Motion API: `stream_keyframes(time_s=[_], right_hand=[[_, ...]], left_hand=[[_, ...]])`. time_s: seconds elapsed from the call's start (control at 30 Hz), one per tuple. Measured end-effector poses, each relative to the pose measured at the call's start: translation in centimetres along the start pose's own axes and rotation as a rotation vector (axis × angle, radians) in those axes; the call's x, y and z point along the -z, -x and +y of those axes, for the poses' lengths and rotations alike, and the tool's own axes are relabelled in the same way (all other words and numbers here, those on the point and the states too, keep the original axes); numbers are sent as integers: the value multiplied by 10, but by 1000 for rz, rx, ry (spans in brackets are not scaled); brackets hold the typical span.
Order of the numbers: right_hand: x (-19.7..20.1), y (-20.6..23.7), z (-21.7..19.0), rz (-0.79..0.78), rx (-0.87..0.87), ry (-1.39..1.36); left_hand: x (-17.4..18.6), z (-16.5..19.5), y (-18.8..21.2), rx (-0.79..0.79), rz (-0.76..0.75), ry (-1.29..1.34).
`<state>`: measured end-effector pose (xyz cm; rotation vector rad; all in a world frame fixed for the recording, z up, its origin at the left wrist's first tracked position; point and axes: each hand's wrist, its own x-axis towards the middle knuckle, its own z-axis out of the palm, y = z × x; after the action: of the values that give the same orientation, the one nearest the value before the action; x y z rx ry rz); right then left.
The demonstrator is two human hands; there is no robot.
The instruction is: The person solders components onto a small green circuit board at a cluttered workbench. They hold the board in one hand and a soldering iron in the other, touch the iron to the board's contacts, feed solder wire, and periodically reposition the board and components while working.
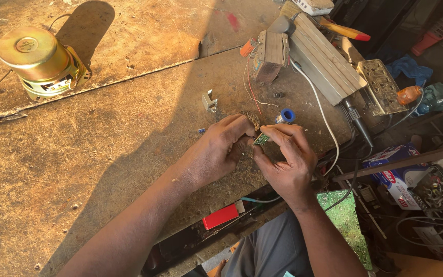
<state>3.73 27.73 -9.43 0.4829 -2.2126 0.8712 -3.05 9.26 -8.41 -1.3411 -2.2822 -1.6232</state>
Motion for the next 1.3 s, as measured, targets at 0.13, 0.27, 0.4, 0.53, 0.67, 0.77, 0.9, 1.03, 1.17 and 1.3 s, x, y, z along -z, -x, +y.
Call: stream_keyframes(time_s=[0.13, 0.27, 0.4, 0.53, 0.67, 0.77, 0.9, 1.03, 1.17, 1.3], right_hand=[[1, 0, 0, -3, 7, 18], [0, 1, 3, -11, -44, 13], [0, 2, 6, -33, -87, -8], [0, 3, 7, -31, -3, 1], [-1, 2, 6, 8, 1, 18], [-1, 1, 5, 4, -59, -2], [-1, 0, 1, 40, -109, 31], [-4, -3, 0, 87, -119, 25], [-5, -4, -1, 108, -161, -67], [-3, -1, -2, 61, -165, -26]], left_hand=[[1, 3, -1, 119, -30, 62], [3, 7, -1, -104, 46, -139], [3, 7, 1, -182, 62, -207], [-2, 0, 2, 118, 25, -1], [-5, -13, 1, 219, 133, 221], [-4, -22, 2, 326, 168, 359], [-11, -28, 2, 269, 170, 349], [-11, -27, 0, 227, 180, 413], [-6, -21, -1, 218, 154, 482], [1, -13, 1, 241, 122, 387]])
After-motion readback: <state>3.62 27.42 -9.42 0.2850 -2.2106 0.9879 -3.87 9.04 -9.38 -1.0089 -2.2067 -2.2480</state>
